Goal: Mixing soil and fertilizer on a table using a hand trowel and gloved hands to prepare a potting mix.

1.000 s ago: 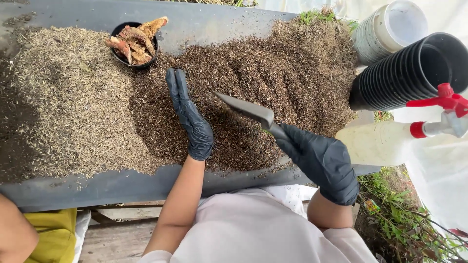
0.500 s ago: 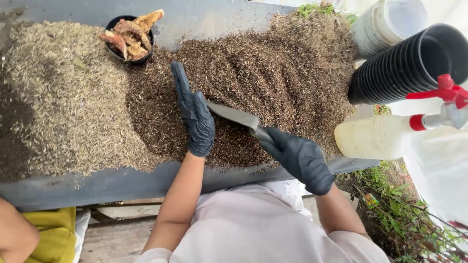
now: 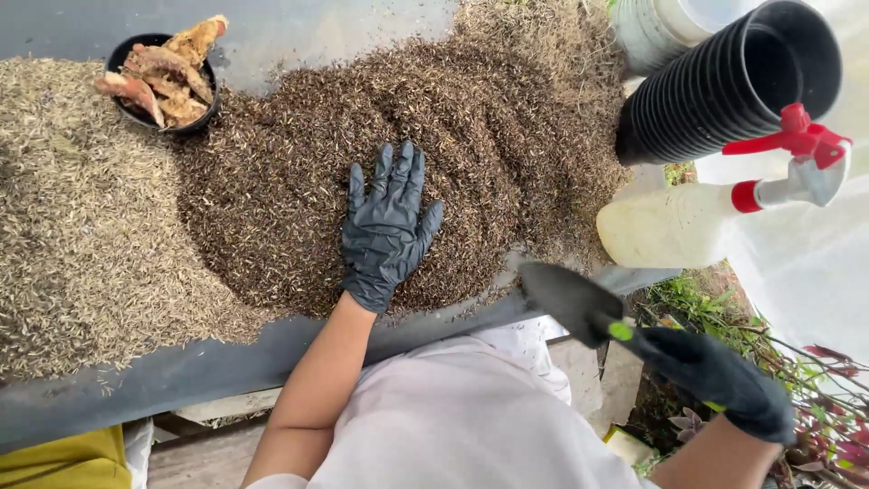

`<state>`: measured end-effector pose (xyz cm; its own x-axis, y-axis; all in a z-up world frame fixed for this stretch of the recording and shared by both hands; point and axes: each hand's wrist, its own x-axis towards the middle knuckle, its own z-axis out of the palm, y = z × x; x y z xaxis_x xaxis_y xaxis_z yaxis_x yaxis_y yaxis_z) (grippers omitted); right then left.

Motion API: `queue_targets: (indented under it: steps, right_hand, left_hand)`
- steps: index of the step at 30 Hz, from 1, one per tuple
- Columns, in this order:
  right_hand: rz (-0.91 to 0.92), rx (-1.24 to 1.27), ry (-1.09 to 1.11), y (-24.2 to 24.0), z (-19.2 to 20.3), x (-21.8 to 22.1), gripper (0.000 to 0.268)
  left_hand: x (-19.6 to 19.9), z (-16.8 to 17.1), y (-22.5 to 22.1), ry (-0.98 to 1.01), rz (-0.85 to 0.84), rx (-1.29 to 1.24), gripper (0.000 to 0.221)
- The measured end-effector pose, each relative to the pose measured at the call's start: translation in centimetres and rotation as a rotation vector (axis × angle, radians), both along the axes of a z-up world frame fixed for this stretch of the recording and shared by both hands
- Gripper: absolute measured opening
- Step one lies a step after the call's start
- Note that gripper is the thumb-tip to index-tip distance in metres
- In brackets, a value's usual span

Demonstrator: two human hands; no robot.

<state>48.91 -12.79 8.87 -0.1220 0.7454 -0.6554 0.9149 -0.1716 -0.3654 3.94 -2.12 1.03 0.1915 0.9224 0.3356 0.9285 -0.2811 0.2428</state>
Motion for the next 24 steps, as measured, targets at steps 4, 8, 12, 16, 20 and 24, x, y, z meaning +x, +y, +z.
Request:
queue_targets:
  steps: [4, 8, 12, 16, 20, 24]
  right_hand:
    - [-0.099, -0.215, 0.082, 5.1, -0.2, -9.5, 0.043]
    - [-0.214, -0.092, 0.619, 7.8, -7.6, -16.5, 0.035]
    - [-0.264, -0.075, 0.679, 7.0, -7.2, -18.8, 0.035]
    - [-0.361, -0.073, 0.731, 5.8, -7.0, -16.4, 0.038]
    - [-0.341, 0.114, 0.703, 5.0, -6.1, -13.3, 0.047]
    - [-0.257, 0.374, 0.567, 6.9, -2.2, -19.1, 0.055]
  left_hand:
    - [0.0, -1.1, 0.3, -0.024, 0.001, -0.079, 0.067]
    - [-0.3, -2.4, 0.5, -0.135, -0.018, -0.152, 0.072]
    - [-0.5, -1.9, 0.4, -0.178, 0.018, -0.126, 0.068]
    - [-0.4, -1.3, 0.1, -0.277, 0.047, -0.078, 0.066]
    - [-1.1, -0.1, -0.1, -0.643, 0.069, 0.004, 0.070]
    - [-2.4, 0.5, -0.1, -0.829, 0.075, 0.108, 0.071]
